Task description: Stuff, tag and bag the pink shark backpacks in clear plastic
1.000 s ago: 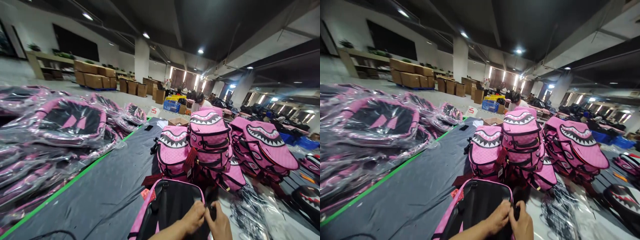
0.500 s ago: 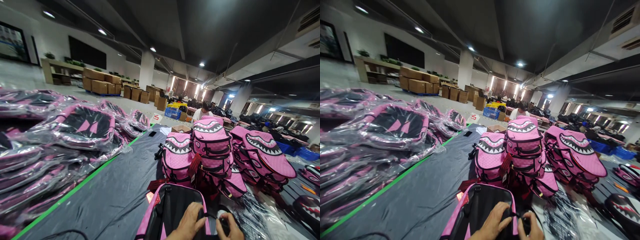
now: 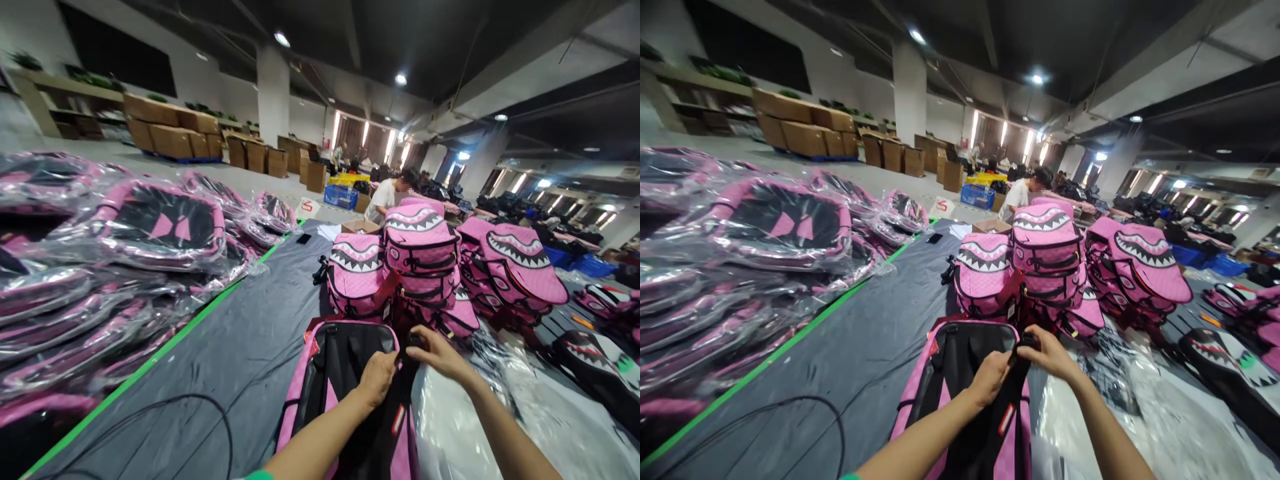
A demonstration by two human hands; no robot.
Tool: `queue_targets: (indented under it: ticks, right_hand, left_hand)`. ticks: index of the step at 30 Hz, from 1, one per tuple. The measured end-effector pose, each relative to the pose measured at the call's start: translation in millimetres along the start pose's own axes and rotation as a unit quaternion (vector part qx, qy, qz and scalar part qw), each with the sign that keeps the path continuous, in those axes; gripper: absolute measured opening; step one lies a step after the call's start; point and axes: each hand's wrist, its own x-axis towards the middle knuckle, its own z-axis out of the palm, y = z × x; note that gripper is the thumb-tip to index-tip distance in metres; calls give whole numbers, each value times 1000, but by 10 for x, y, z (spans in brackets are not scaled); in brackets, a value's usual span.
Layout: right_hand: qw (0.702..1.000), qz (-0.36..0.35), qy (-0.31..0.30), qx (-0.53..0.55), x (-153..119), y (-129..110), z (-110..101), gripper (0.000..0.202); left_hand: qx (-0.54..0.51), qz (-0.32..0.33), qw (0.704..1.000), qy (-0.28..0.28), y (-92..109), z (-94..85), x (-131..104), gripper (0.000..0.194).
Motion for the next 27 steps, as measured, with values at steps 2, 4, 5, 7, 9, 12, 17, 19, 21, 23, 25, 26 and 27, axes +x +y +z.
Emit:
queue_targets:
  ticks: [2, 4, 5, 7, 9, 12, 17, 19, 21, 23, 25, 26, 27]
  right_hand:
    - [999, -13, -4, -37, 159, 152, 27, 39]
    - [993, -33, 11, -113, 382, 328, 144, 34]
    - [987, -41, 15, -152, 507, 418, 233, 32]
    - [977, -47, 9, -206, 750, 589, 451, 30]
    - [974, -47, -7, -220, 952, 747, 690, 32]
    - [973, -59, -28, -220, 1122, 977, 1012, 41]
    - [974, -77, -43, -211, 1150, 1388, 1331, 70]
    - [974, -88, -30, -209, 1126, 1528, 1399, 69]
    - [975, -101, -1, -199, 1102, 1628, 1446, 66]
    - [977, -112, 27, -179, 1081, 1685, 1478, 64]
    - [980, -123, 44, -148, 1063, 1703, 1501, 60]
    - [982, -129, 47, -130, 1054, 1700, 1511, 57]
    - [984, -133, 48, -110, 1043, 1693, 1519, 54]
  left_hand:
    - [-42, -74, 996, 3, -7, 57, -310, 18]
    - [-78, -131, 988, -4, 5, 153, -633, 28]
    - [-97, -153, 983, -8, 10, 219, -802, 33]
    - [-137, -199, 970, -4, 0, 359, -1152, 40]
    - [-146, -250, 957, -4, -41, 441, -1481, 40]
    - [-69, -285, 950, -112, -111, 272, -1737, 38]
    - [72, -317, 946, 11, -345, -735, -1051, 47]
    - [157, -339, 922, 105, -608, -1099, -538, 52]
    - [155, -378, 905, 116, -937, -1303, -74, 42]
    - [139, -417, 892, 106, -1246, -1357, 256, 30]
    - [137, -449, 877, 101, -1471, -1329, 430, 28]
    - [143, -459, 871, 102, -1543, -1305, 469, 28]
    - [152, -464, 867, 103, -1590, -1279, 486, 28]
